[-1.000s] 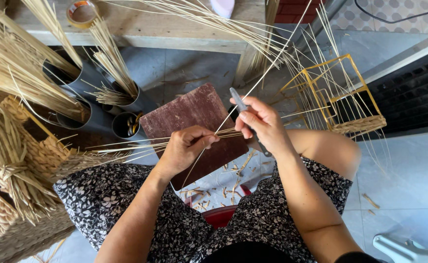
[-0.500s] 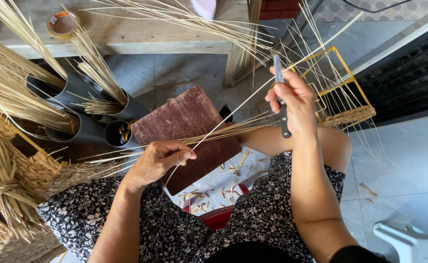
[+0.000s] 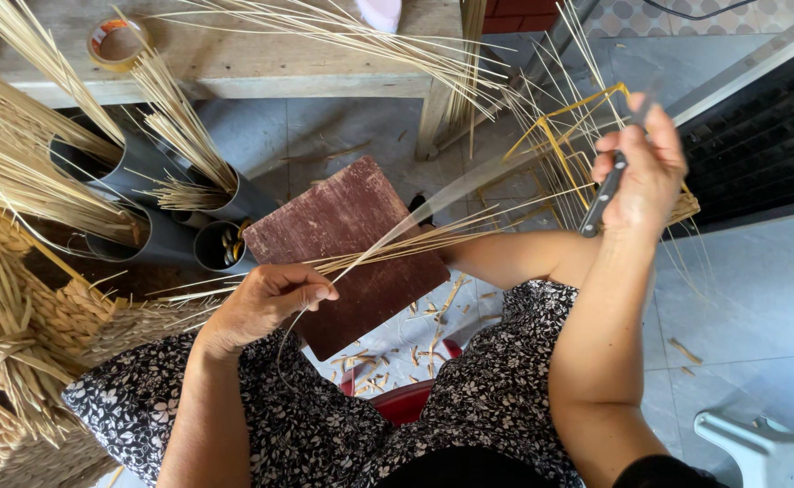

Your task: The person sits on a low stool and splits thin bamboo stalks into narrow strips, holding each stalk across their lap and running a small knife along it to shave and separate the strips. Finished strips are set aside with a growing pile of split material on the floor.

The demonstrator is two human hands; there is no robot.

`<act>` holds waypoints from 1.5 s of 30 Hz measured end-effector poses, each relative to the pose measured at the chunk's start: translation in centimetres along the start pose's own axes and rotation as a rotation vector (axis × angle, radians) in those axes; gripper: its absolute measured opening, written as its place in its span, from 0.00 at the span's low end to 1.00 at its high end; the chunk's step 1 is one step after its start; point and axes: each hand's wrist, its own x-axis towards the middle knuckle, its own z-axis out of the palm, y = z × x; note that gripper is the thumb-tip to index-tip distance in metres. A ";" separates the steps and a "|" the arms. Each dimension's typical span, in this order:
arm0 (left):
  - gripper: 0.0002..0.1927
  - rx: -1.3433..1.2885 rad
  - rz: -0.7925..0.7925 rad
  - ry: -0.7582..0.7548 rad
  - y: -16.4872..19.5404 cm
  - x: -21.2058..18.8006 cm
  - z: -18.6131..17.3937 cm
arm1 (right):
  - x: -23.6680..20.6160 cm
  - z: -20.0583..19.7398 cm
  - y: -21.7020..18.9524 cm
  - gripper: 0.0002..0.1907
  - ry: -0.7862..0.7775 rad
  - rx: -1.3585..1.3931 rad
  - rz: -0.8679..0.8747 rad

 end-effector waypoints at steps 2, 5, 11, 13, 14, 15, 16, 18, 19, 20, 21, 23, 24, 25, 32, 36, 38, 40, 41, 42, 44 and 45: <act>0.10 0.033 -0.031 0.030 0.0 0.1 -0.1 | 0.6 -0.8 -0.6 0.16 0.066 0.040 -0.040; 0.10 0.094 0.053 0.107 -0.1 0.6 0.0 | 0.1 0.0 -1.2 0.15 0.070 0.122 -0.026; 0.11 0.023 0.065 0.124 0.0 1.8 1.2 | -6.8 8.6 0.8 0.23 -0.517 -0.132 0.270; 0.11 0.021 0.065 0.110 0.3 1.9 1.5 | -9.7 11.5 1.8 0.27 -0.805 -0.156 0.432; 0.11 0.020 0.065 0.101 0.5 2.0 1.6 | -10.9 12.8 2.5 0.27 -0.911 -0.149 0.442; 0.11 0.025 0.079 0.080 0.6 2.0 1.7 | -11.9 13.9 3.1 0.27 -1.016 -0.144 0.453; 0.11 0.029 0.093 0.060 0.7 2.0 1.8 | -12.9 14.7 3.7 0.25 -1.030 -0.153 0.460; 0.11 0.030 0.103 0.037 0.8 2.0 1.8 | -14.0 15.5 4.9 0.23 -1.054 -0.174 0.472; 0.11 0.027 0.099 0.037 0.8 2.0 1.8 | -14.0 15.5 5.3 0.21 -1.029 -0.159 0.453; 0.11 0.024 0.095 0.038 0.8 1.9 1.9 | -13.9 15.4 5.7 0.20 -1.005 -0.144 0.435; 0.11 0.029 0.083 0.034 0.7 1.8 1.8 | -13.8 15.2 6.1 0.18 -0.979 -0.128 0.419; 0.11 0.040 0.065 0.033 0.6 1.7 1.7 | -13.0 14.5 6.4 0.17 -0.910 -0.143 0.401; 0.11 0.026 0.056 0.012 0.5 1.7 1.7 | -12.4 14.1 6.5 0.17 -0.876 -0.151 0.392; 0.11 0.012 0.045 -0.009 0.5 1.7 1.7 | -11.9 13.7 6.4 0.17 -0.837 -0.163 0.377; 0.10 -0.020 0.005 -0.045 0.4 1.5 1.5 | -7.4 10.8 5.3 0.16 -0.602 -0.107 0.281; 0.10 -0.022 -0.010 -0.064 0.5 1.3 1.3 | -4.9 8.4 4.4 0.15 -0.475 -0.050 0.224; 0.10 -0.017 -0.003 -0.078 0.5 1.2 1.0 | -3.7 7.0 3.9 0.15 -0.407 -0.043 0.184; 0.10 0.014 -0.056 -0.069 0.6 1.0 0.7 | -2.3 5.2 3.4 0.15 -0.324 -0.010 0.152; 0.11 0.029 -0.083 -0.065 0.6 0.9 0.6 | -1.6 4.2 3.0 0.15 -0.275 0.019 0.142; 0.11 0.023 -0.076 -0.068 0.6 0.8 0.4 | -1.0 3.1 2.6 0.15 -0.226 0.048 0.131; 0.11 0.012 -0.060 -0.073 0.5 0.6 0.2 | 0.4 1.1 1.5 0.14 -0.097 -0.018 0.051; 0.11 0.013 -0.055 -0.056 0.4 0.6 0.2 | 0.8 0.1 1.0 0.13 -0.023 0.039 0.017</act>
